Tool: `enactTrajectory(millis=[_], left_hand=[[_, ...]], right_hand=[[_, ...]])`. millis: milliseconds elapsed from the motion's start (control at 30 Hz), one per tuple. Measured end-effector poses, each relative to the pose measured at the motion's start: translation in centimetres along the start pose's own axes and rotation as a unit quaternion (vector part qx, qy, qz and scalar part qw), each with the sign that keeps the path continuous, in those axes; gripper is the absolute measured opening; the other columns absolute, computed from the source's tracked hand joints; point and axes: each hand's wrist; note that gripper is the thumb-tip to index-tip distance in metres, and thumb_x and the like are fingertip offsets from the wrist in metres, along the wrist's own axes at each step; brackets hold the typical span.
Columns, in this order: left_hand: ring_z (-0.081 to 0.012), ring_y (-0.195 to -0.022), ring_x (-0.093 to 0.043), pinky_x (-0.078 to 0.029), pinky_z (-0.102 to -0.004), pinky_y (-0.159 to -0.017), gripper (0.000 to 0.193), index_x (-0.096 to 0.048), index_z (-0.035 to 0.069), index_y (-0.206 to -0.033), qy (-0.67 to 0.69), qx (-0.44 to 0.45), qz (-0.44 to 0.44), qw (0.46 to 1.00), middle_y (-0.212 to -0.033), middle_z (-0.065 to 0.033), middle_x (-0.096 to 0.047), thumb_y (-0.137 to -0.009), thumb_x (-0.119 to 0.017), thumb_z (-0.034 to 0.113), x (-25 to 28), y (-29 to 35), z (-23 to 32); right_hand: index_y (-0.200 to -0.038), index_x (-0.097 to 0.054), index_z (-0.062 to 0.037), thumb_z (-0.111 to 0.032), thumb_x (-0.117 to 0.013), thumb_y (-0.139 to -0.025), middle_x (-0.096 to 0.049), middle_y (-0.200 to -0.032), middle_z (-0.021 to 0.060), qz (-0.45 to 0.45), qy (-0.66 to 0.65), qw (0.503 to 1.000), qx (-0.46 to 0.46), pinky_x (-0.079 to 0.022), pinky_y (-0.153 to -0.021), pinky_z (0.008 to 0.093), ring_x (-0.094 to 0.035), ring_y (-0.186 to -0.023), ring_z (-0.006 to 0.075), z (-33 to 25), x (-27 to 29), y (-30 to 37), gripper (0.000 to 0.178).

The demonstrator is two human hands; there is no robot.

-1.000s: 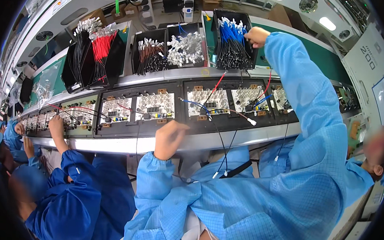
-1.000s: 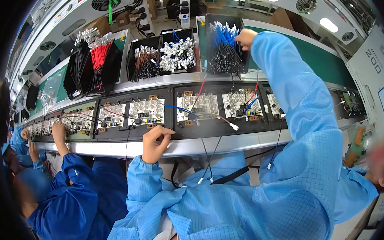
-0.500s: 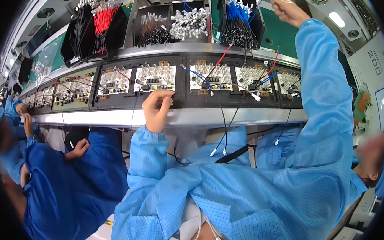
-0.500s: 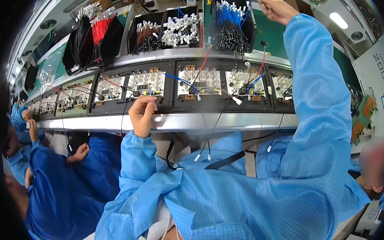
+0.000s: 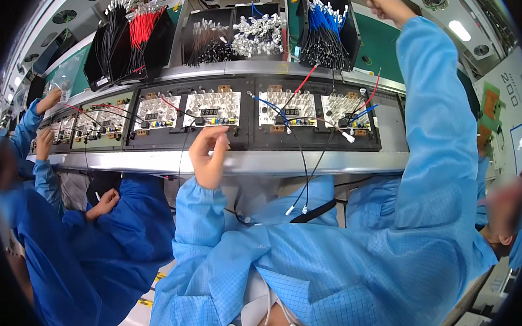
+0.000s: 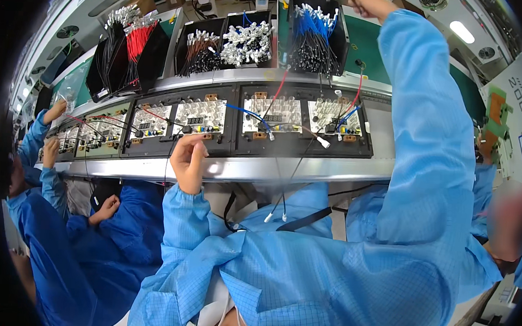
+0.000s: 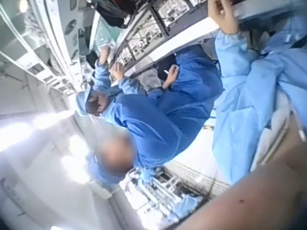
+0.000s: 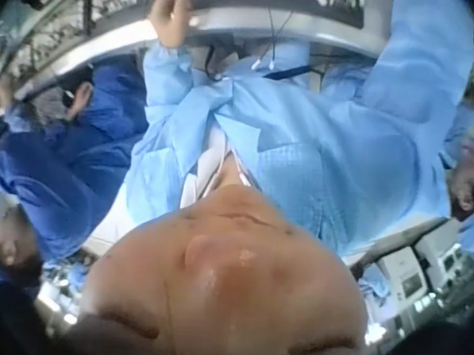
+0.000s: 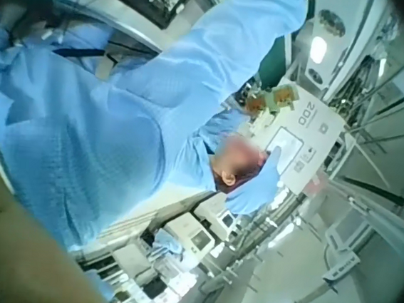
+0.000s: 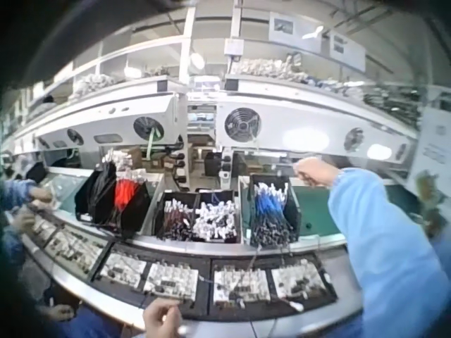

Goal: Connecting wires and components to electronic circuit boards on an assembly line.

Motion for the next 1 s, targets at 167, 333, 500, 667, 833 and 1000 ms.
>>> enactTrajectory(millis=[167,333,500,667,833,1000], left_hand=[[-0.0148,-0.071,-0.059,-0.049,-0.0267,-0.065,0.03,-0.058,-0.004,-0.113,0.089,-0.123,-0.06,0.987,-0.08,-0.0098,-0.06,-0.083,-0.059,-0.006,-2.3,-0.8,7.6],[-0.0186,-0.084,-0.063,-0.054,-0.0274,-0.07,0.047,-0.058,0.0,-0.123,0.065,-0.082,-0.171,0.98,-0.098,-0.0143,-0.064,-0.077,-0.066,-0.003,-6.4,-2.7,11.2],[-0.0164,-0.084,-0.066,-0.056,-0.028,-0.071,0.036,-0.064,0.001,-0.113,0.077,-0.036,-0.227,0.97,-0.093,-0.0109,-0.066,-0.077,-0.07,-0.001,-9.3,-1.9,11.7],[-0.0156,-0.084,-0.066,-0.056,-0.0283,-0.073,0.023,-0.066,-0.002,-0.104,0.053,-0.021,-0.188,0.981,-0.089,-0.0124,-0.068,-0.081,-0.067,-0.002,-9.9,-1.9,10.8],[-0.016,-0.077,-0.064,-0.054,-0.0262,-0.069,0.005,-0.063,-0.004,-0.086,0.052,-0.077,-0.026,0.995,-0.09,-0.0152,-0.068,-0.083,-0.066,-0.001,-6.4,-5.1,10.6],[-0.0125,-0.069,-0.064,-0.052,-0.0235,-0.066,0.009,-0.064,-0.002,-0.09,-0.056,-0.182,0.143,0.971,-0.081,-0.011,-0.069,-0.086,-0.066,0.005,-5.1,-10.1,9.9]], right_hand=[[-0.086,-0.059,-0.0057,-0.025,-0.053,-0.093,-0.051,-0.062,-0.0015,0.082,0.058,0.99,0.099,-0.035,-0.049,0.0231,-0.047,-0.055,0.0071,-9.8,1.3,14.8,0.022],[-0.073,-0.06,-0.0057,-0.019,-0.066,-0.084,-0.055,-0.065,-0.0013,0.015,0.057,0.978,0.2,-0.037,-0.047,0.0226,-0.049,-0.051,0.0072,-10.7,-10.8,23.6,0.018],[-0.076,-0.063,0.0004,-0.008,-0.068,-0.081,-0.059,-0.064,0.0064,0.092,-0.023,0.96,0.262,-0.042,-0.049,0.0244,-0.055,-0.053,0.0096,-7.2,-16.1,26.7,0.011],[-0.078,-0.062,0.0027,-0.005,-0.063,-0.087,-0.061,-0.066,0.0059,0.11,-0.088,0.963,0.23,-0.043,-0.049,0.0228,-0.056,-0.053,0.0094,-5.4,-16.6,26.3,0.012],[-0.093,-0.052,0.0016,-0.01,-0.052,-0.095,-0.061,-0.08,0.0089,0.262,-0.186,0.931,0.175,-0.047,-0.052,0.0224,-0.059,-0.057,0.011,-2.6,-13.9,26.8,0.012],[-0.101,-0.048,0.0002,-0.011,-0.049,-0.097,-0.059,-0.084,0.0108,0.339,-0.178,0.912,0.148,-0.047,-0.056,0.023,-0.06,-0.061,0.0135,2.9,-13.6,28.1,0.013]])
Point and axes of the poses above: each hand's wrist, its own y-axis away from the middle knuckle, its own x-axis out of the back of the hand, z = x × y
